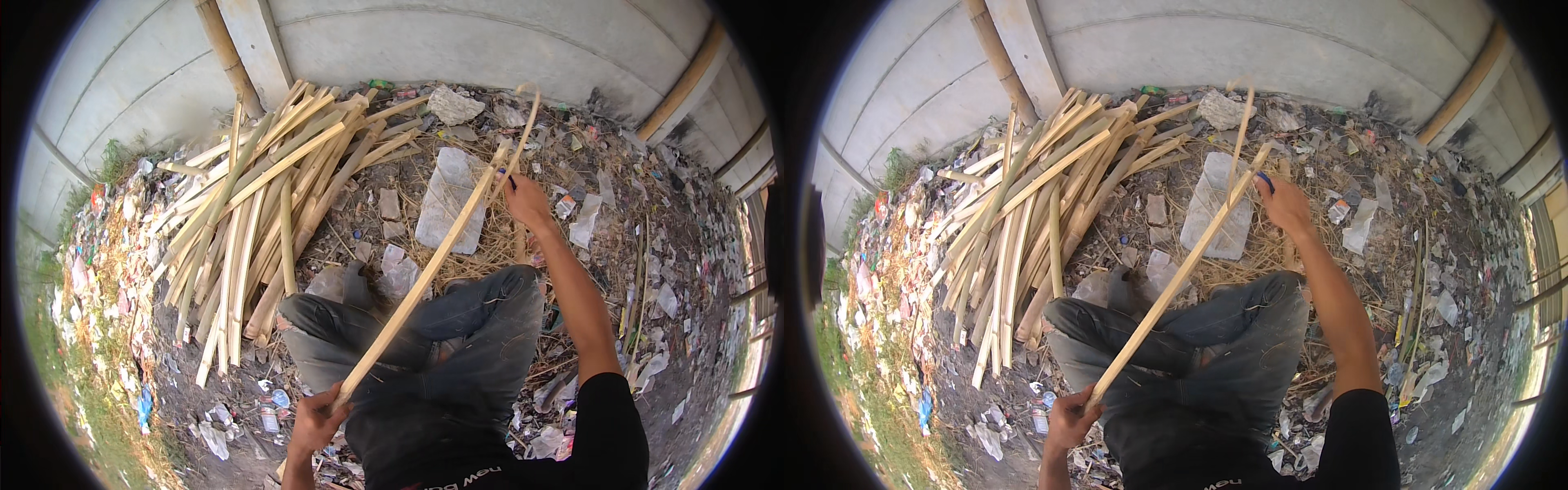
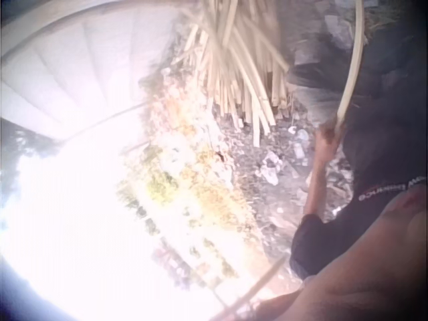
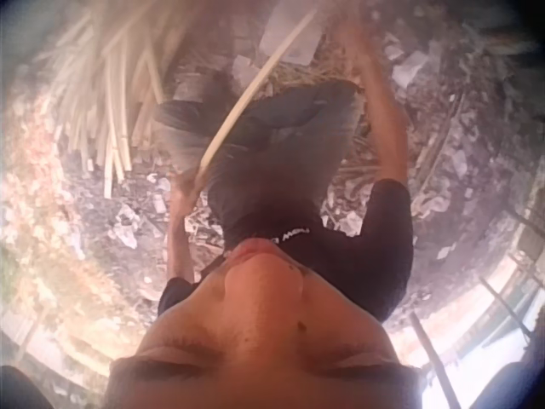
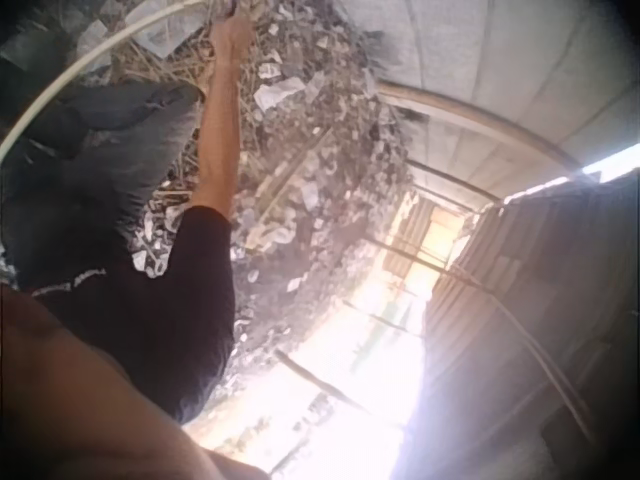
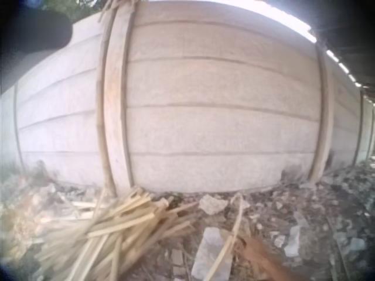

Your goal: The person sits on the ground and uses a large knife to split a long bamboo pole into thin strips. They then use a smaller utility knife to further refine and smooth the edges of the bamboo strips.

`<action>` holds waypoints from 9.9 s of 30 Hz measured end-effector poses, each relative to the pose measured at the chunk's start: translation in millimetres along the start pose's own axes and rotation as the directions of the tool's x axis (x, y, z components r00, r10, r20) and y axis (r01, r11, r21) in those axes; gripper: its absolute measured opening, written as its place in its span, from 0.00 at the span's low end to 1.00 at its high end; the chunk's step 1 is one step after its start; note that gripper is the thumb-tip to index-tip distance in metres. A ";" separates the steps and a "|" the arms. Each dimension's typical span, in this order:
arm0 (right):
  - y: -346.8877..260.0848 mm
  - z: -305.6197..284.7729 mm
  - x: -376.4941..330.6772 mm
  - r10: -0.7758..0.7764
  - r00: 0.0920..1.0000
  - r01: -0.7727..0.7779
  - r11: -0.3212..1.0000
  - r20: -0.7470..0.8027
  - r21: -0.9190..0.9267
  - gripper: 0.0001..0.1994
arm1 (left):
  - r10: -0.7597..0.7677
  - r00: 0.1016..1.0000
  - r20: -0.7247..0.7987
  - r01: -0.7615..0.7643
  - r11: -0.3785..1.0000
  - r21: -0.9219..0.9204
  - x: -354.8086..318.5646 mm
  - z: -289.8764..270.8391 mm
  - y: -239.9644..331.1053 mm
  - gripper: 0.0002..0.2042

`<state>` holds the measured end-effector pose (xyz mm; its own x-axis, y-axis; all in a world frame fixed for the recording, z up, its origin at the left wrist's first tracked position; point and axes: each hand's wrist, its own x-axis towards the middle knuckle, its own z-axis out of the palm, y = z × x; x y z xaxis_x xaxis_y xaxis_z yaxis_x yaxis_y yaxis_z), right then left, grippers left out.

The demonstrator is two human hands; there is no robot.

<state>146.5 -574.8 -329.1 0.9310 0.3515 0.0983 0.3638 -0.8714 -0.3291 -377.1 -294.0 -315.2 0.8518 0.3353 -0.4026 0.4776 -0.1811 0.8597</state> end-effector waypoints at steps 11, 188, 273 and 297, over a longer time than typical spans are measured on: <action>9.7 1.1 4.2 -0.154 0.986 0.152 0.988 -0.066 -0.034 0.28 | -0.110 0.991 0.069 0.119 0.983 -0.137 8.8 -18.8 -24.8 0.26; 45.2 27.0 -21.3 -0.204 0.973 0.136 0.881 0.105 0.452 0.20 | -0.219 0.973 -0.072 0.228 0.962 0.153 9.9 -87.8 -18.6 0.24; -161.7 75.7 -174.5 -0.406 0.878 0.199 0.791 0.254 0.578 0.29 | 0.093 0.995 0.023 -0.088 0.983 -0.162 82.5 26.2 26.1 0.25; -141.8 52.9 -137.8 -0.312 0.920 0.208 0.901 0.237 0.380 0.29 | 0.080 0.997 -0.016 -0.082 0.987 -0.139 85.0 50.3 39.1 0.24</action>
<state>-35.0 -481.5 -345.7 0.7360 0.6764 -0.0289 0.5104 -0.5824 -0.6327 -275.2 -319.1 -331.6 0.8839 0.3341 -0.3274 0.3719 -0.0776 0.9250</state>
